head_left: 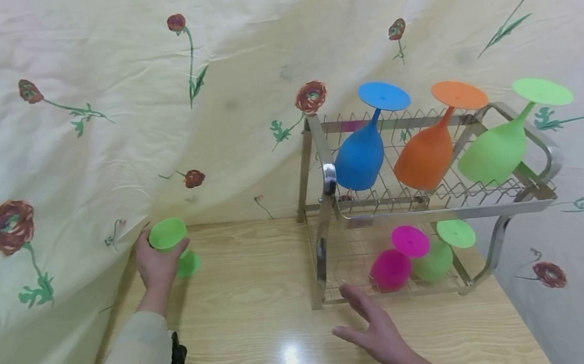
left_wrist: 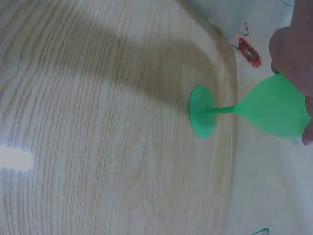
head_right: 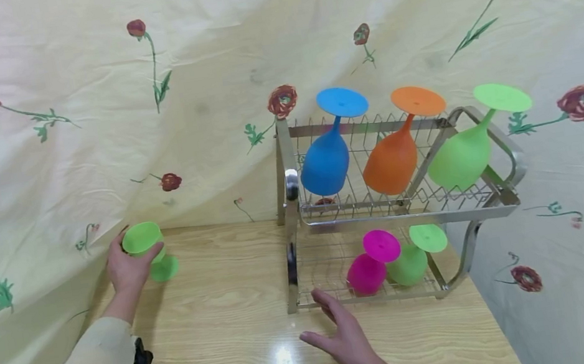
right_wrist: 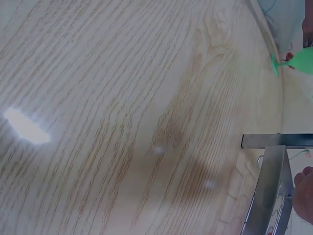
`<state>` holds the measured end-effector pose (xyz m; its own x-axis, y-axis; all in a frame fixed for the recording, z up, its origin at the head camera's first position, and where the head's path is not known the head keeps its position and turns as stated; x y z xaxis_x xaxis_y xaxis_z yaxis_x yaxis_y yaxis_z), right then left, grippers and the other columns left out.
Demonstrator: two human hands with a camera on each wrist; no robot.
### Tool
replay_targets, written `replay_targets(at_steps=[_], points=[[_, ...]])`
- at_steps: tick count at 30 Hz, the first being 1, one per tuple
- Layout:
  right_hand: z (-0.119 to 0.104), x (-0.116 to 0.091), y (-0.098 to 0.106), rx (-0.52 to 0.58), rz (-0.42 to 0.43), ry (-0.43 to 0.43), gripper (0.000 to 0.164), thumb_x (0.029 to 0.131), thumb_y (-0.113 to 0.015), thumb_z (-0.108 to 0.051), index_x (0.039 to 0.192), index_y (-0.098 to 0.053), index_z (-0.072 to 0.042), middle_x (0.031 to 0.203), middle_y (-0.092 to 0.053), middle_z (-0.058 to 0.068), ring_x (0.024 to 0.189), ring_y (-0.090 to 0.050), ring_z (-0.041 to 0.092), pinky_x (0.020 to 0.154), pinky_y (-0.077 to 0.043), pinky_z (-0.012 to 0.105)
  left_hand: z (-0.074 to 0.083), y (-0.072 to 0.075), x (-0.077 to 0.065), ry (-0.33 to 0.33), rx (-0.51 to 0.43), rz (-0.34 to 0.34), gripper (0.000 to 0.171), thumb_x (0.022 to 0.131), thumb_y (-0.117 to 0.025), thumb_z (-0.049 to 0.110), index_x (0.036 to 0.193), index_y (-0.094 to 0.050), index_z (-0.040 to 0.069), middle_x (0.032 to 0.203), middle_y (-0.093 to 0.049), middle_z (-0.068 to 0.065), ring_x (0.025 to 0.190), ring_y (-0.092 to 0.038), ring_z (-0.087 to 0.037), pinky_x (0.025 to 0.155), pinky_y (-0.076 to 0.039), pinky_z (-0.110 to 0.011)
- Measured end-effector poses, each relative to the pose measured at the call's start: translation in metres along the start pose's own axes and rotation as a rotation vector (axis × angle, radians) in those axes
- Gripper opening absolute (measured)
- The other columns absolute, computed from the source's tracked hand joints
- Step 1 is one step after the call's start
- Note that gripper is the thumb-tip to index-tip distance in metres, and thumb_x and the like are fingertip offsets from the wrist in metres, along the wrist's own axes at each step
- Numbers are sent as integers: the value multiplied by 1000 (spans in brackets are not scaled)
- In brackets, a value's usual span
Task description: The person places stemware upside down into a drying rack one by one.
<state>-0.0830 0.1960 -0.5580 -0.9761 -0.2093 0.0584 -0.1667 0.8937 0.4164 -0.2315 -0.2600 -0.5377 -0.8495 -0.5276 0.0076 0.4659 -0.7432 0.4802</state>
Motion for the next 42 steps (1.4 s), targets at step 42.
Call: replay_targets(at_steps=[42], points=[[-71, 40, -49, -2, -152, 239, 82, 88, -90, -29, 158, -50, -10, 158, -56, 7, 142, -57, 32, 118, -46, 46, 89, 39, -116, -126, -168, -479, 85, 85, -93, 36, 152, -49, 7, 142, -60, -15, 133, -58, -32, 111, -53, -49]])
Point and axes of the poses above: each hand's wrist, its own x-axis towards the middle knuckle, its own y-axis out of the back of the hand, z = x × y, the point moved 1 cm from there along x, towards the middle knuckle
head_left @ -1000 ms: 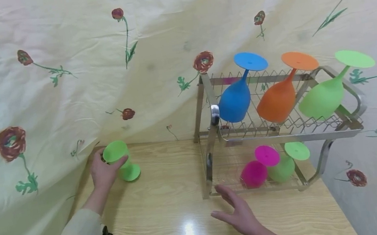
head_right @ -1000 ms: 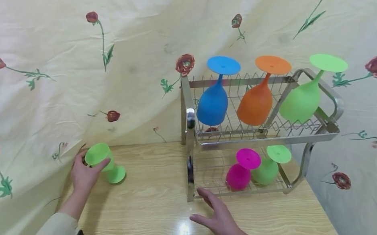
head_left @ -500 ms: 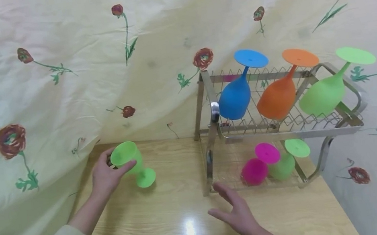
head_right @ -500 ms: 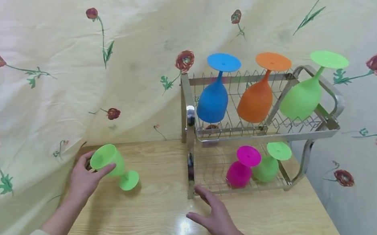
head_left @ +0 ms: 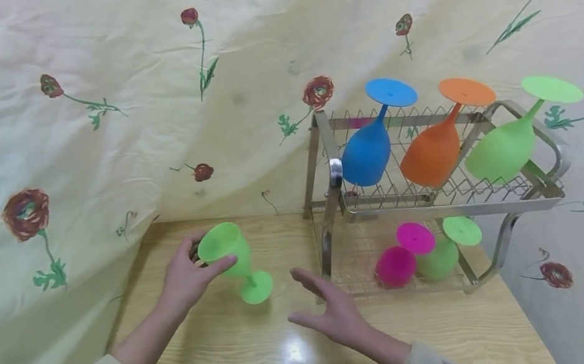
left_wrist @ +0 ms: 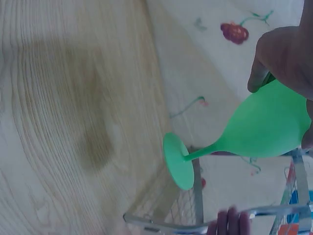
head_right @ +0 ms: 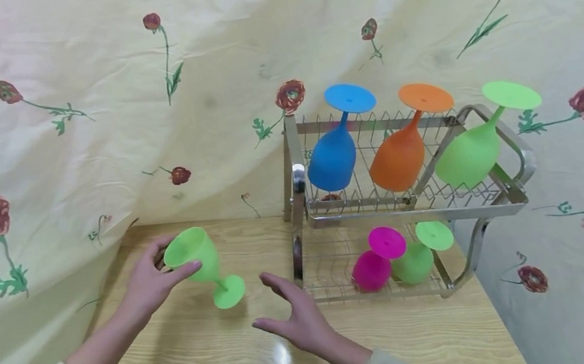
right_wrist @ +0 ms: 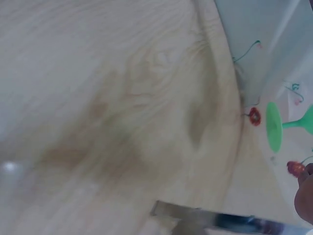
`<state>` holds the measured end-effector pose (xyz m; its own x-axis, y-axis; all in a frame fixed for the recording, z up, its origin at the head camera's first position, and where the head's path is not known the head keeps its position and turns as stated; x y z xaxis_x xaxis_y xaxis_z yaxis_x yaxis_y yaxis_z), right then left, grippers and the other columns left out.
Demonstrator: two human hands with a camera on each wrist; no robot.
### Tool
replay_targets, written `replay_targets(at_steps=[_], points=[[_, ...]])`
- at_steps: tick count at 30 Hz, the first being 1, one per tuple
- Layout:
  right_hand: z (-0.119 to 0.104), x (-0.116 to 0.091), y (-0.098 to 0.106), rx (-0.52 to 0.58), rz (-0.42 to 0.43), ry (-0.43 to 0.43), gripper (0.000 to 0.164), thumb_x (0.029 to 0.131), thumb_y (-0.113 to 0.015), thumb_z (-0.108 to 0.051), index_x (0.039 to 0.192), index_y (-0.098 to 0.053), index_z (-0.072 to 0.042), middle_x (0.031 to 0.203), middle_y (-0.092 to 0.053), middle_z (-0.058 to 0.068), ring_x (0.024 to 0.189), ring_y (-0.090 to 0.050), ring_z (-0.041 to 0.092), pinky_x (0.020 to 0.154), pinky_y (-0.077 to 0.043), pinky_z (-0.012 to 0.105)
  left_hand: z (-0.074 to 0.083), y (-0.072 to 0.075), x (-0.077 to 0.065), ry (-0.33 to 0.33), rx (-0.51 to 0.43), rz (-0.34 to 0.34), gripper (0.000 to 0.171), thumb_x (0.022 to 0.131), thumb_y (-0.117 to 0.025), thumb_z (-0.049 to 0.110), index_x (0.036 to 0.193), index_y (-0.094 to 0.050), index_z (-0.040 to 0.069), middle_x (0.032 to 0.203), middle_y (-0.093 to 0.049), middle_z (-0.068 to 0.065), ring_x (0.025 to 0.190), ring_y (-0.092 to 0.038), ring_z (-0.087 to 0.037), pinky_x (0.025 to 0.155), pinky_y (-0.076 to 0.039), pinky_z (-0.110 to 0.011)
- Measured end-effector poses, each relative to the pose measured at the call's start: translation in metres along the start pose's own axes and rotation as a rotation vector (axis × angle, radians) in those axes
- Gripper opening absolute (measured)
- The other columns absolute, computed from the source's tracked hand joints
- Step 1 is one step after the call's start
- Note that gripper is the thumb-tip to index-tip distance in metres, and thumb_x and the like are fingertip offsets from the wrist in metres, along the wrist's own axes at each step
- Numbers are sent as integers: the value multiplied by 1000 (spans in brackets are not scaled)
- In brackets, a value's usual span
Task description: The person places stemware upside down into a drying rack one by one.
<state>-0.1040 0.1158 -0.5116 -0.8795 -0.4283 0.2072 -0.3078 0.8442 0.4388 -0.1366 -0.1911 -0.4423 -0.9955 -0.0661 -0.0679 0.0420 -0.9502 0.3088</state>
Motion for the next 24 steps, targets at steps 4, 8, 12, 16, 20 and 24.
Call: replay_targets(at_steps=[4, 8, 12, 16, 20, 24], points=[[-6, 21, -4, 22, -48, 20, 83, 89, -90, -27, 158, -49, -5, 158, -55, 11, 143, -56, 32, 119, -45, 44, 5, -6, -4, -1, -29, -34, 83, 87, -92, 36, 152, -49, 7, 141, -61, -14, 132, -60, -31, 108, -55, -46], [-7, 37, -7, 22, -79, -20, 83, 89, -89, -28, 158, -49, -5, 158, -56, 8, 143, -56, 27, 119, -46, 40, 7, -11, -7, -1, -57, -58, 83, 87, -92, 35, 153, -48, 8, 142, -62, -13, 132, -61, -30, 106, -56, -44], [-6, 48, -10, 47, -101, -55, 80, 90, -88, -27, 157, -49, -6, 154, -59, 9, 141, -59, 28, 118, -48, 41, 7, -15, -9, 10, -73, -67, 84, 87, -92, 34, 154, -47, 9, 142, -61, -12, 133, -60, -29, 107, -55, -45], [-3, 56, -13, 80, -119, -56, 75, 91, -87, -23, 154, -52, -4, 147, -65, 13, 133, -65, 30, 113, -52, 41, 8, -18, -12, 17, -96, -65, 82, 88, -91, 31, 153, -47, 8, 142, -61, -14, 134, -60, -29, 109, -54, -46], [-3, 63, -16, 77, -130, -56, 68, 91, -87, -20, 150, -56, -5, 142, -69, 12, 128, -68, 28, 110, -55, 38, 7, -20, -13, 25, -124, -63, 80, 88, -91, 29, 153, -49, 8, 142, -61, -14, 133, -60, -29, 109, -53, -46], [-5, 68, -17, 64, -128, -71, 59, 91, -88, -19, 143, -63, -8, 134, -73, 9, 119, -73, 27, 106, -58, 40, 5, -23, -15, 26, -142, -58, 80, 87, -91, 27, 153, -49, 9, 143, -62, -14, 133, -60, -29, 109, -53, -46]])
Point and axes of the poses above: each hand's wrist, its own x-axis towards the middle knuckle, its own y-axis out of the back of the hand, z = x × y, the point moved 1 cm from there along x, towards the middle knuckle
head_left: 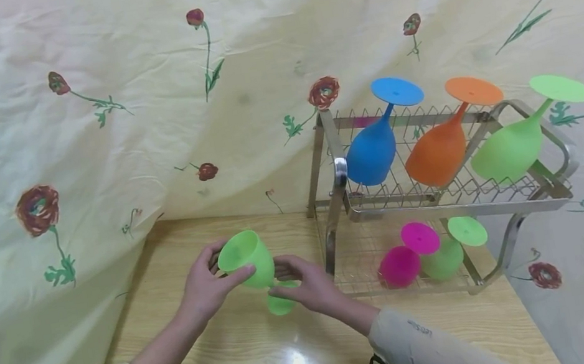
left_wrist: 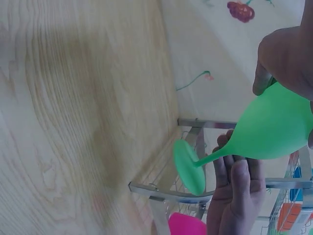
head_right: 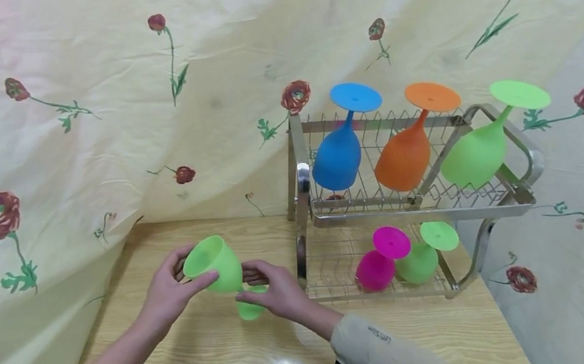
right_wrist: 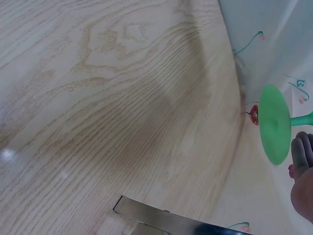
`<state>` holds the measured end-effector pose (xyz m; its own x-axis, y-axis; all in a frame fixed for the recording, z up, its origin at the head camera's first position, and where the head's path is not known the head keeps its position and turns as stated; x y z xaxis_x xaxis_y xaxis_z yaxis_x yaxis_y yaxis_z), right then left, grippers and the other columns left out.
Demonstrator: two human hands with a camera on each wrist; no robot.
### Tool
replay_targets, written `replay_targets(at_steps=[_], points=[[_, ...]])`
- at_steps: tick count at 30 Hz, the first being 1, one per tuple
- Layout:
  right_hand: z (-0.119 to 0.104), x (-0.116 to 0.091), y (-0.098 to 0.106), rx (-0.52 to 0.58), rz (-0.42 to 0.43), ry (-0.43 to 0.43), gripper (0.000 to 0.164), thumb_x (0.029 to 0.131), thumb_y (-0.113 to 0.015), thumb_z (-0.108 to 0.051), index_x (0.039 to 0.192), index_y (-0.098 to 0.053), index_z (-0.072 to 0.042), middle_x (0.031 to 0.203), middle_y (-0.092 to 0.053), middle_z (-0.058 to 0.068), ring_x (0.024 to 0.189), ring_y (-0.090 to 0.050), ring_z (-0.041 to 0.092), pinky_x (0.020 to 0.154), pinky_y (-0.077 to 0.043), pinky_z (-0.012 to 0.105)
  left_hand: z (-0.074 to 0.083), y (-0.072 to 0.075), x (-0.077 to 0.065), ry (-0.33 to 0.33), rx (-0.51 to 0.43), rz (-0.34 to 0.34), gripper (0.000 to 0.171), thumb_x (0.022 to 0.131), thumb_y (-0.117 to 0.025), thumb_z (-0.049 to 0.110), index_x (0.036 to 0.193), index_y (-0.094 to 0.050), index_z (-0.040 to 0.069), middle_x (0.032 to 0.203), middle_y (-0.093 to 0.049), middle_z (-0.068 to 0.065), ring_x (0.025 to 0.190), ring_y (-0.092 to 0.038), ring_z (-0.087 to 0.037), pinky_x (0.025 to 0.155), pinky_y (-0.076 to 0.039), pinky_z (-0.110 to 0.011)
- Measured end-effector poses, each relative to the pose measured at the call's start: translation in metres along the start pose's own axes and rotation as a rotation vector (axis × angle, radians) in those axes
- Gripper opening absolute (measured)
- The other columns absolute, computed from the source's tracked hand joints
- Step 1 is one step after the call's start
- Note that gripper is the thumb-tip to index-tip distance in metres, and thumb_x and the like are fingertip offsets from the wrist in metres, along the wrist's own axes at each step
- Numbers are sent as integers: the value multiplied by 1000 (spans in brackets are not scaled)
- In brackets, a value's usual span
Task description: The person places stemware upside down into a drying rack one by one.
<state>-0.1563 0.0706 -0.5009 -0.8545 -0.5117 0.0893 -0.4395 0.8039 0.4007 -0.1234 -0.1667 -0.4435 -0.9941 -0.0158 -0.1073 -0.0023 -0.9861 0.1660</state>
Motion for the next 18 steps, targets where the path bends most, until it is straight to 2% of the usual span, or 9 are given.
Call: replay_targets(at_steps=[3, 9, 14, 18], points=[[0, 1, 0, -4, 2, -3, 50, 91, -87, -17, 137, -67, -7, 126, -76, 8, 111, -75, 25, 100, -61, 39, -2, -3, -1, 0, -13, 5, 79, 87, -92, 26, 152, -50, 10, 143, -62, -13, 133, -60, -29, 110, -53, -47], [2, 2, 0, -58, 8, 12, 37, 92, -85, -11, 126, -72, -4, 116, -79, 9, 101, -77, 20, 91, -63, 29, -6, -6, -1, -2, -33, 9, 77, 88, -91, 25, 151, -51, 10, 145, -61, -13, 134, -60, -30, 112, -52, -49], [1, 2, 1, -84, 6, 51, 35, 92, -84, -10, 125, -73, -3, 113, -80, 10, 97, -78, 19, 88, -63, 28, -6, -6, -1, -4, -44, 9, 74, 89, -90, 23, 151, -52, 9, 146, -61, -13, 136, -59, -30, 114, -51, -49], [-1, 0, 4, -84, -5, 80, 35, 92, -84, -9, 125, -73, -4, 112, -80, 9, 95, -78, 19, 87, -64, 28, -6, -3, 0, 2, -48, -29, 73, 91, -88, 23, 152, -50, 9, 148, -59, -14, 141, -56, -32, 115, -50, -50]])
Point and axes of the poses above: each hand's wrist, its own x-axis towards the middle knuckle, its own y-axis out of the back of the hand, z = x × y, the point moved 1 cm from there along x, towards the middle knuckle
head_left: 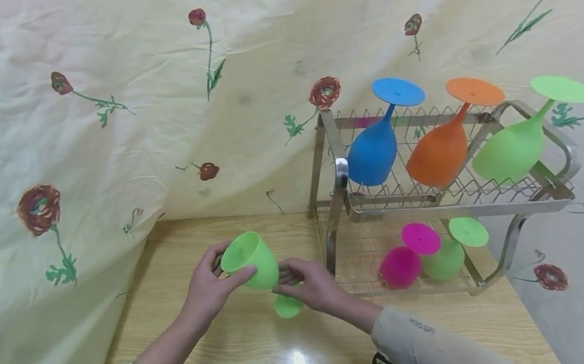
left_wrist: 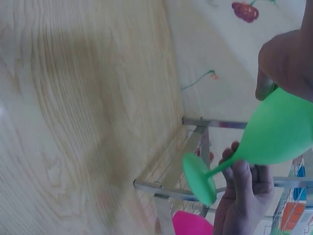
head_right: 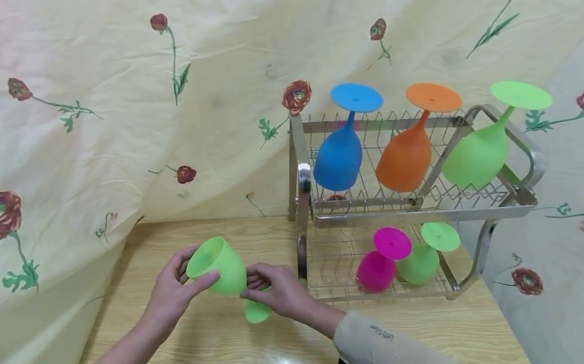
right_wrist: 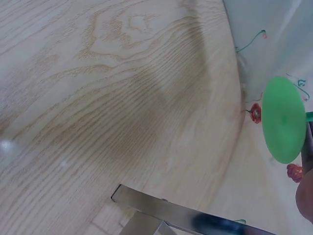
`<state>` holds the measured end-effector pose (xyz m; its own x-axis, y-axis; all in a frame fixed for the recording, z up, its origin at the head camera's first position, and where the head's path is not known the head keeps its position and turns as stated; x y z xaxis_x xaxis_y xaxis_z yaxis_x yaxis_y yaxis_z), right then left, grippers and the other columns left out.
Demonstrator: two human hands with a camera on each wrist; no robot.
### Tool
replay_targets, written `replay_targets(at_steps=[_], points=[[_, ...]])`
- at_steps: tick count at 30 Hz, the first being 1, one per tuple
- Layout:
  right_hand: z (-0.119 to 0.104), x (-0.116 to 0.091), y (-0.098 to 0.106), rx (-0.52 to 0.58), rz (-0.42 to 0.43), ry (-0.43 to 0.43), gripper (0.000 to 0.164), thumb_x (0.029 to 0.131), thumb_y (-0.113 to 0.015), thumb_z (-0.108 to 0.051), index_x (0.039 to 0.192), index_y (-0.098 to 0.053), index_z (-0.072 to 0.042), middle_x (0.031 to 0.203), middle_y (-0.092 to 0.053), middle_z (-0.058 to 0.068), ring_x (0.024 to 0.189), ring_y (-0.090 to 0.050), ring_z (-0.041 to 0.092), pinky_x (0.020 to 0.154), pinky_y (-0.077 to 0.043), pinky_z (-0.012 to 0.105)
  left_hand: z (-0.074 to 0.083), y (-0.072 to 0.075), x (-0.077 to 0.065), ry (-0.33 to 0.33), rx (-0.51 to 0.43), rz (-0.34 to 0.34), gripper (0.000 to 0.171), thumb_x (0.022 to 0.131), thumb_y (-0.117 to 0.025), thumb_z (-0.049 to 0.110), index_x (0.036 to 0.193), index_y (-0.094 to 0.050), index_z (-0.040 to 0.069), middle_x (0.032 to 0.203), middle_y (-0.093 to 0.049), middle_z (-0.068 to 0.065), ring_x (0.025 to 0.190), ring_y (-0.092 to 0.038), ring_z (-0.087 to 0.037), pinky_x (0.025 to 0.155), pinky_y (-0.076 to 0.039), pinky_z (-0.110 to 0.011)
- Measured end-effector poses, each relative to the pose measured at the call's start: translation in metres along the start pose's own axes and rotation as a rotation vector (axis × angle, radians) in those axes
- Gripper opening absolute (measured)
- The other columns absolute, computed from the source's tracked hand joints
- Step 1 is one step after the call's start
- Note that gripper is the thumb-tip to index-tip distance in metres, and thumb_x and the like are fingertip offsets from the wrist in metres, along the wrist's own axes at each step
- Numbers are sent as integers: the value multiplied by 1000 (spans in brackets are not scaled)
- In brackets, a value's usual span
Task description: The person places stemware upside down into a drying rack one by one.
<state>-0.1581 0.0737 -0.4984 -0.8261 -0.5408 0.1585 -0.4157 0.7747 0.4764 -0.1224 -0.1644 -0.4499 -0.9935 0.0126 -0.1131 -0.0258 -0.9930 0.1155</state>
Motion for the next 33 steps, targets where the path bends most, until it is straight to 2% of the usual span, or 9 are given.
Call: replay_targets(at_steps=[3, 6, 9, 14, 18, 20, 25, 30, 33], points=[[-1, -2, 4, 3, -19, 21, 36, 92, -84, -9, 126, -73, -4, 112, -80, 8, 94, -78, 17, 85, -64, 27, 2, 6, 1, -5, 25, -61, 78, 92, -86, 26, 156, -45, 8, 153, -56, -14, 146, -50, -35, 116, -48, -53], [-1, -5, 10, -7, -44, 50, 36, 92, -85, -8, 125, -73, -3, 110, -80, 9, 92, -78, 16, 84, -64, 26, 7, 14, 5, -62, 108, -138, 86, 91, -87, 28, 159, -40, 6, 156, -52, -17, 147, -48, -39, 118, -46, -56], [-1, -8, 19, -43, -83, 85, 35, 91, -85, -6, 124, -73, -1, 110, -80, 12, 91, -78, 16, 83, -64, 24, 18, 22, 10, -168, 222, -225, 95, 85, -92, 27, 161, -38, 6, 158, -50, -18, 146, -49, -41, 120, -43, -57], [-1, -12, 36, -133, -182, 126, 37, 90, -85, -5, 125, -73, 0, 112, -80, 12, 93, -78, 14, 85, -63, 24, 36, 26, 18, -314, 450, -376, 112, 71, -102, 34, 162, -41, 12, 160, -50, -11, 146, -50, -36, 120, -44, -54], [-3, -13, 48, -198, -252, 119, 37, 92, -84, -7, 127, -73, -2, 114, -80, 8, 95, -76, 9, 87, -62, 23, 44, 23, 18, -373, 610, -467, 114, 68, -102, 38, 162, -42, 13, 161, -49, -9, 141, -54, -36, 116, -48, -54], [-3, -13, 52, -217, -275, 116, 37, 92, -84, -8, 128, -73, -3, 114, -80, 7, 96, -75, 7, 87, -62, 22, 45, 20, 17, -383, 669, -487, 112, 69, -102, 39, 161, -44, 14, 159, -51, -8, 137, -57, -36, 113, -51, -55], [-6, -14, 61, -208, -307, 119, 38, 93, -83, -8, 129, -72, -3, 114, -80, 6, 95, -74, 5, 86, -62, 22, 41, 12, 15, -425, 705, -498, 101, 69, -102, 32, 154, -52, 11, 151, -58, -7, 131, -61, -31, 109, -55, -51], [-6, -12, 66, -206, -322, 144, 37, 93, -84, -7, 128, -73, -2, 112, -80, 7, 94, -75, 5, 84, -62, 20, 35, 9, 15, -473, 641, -492, 87, 69, -102, 23, 143, -59, 5, 139, -64, -8, 126, -64, -30, 107, -58, -49], [-6, -11, 67, -218, -337, 157, 37, 92, -84, -6, 127, -73, 0, 112, -80, 9, 94, -76, 6, 83, -62, 19, 30, 8, 16, -457, 605, -485, 84, 70, -102, 21, 141, -60, 4, 137, -64, -7, 126, -64, -29, 107, -58, -46]])
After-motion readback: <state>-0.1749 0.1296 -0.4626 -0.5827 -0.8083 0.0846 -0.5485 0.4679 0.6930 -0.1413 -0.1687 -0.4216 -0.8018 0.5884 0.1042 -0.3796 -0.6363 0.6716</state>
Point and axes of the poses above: each hand's wrist, its own x-axis towards the middle knuckle, its own y-axis out of the back of the hand, z = x × y, the point moved 1 cm from there along x, towards the middle knuckle
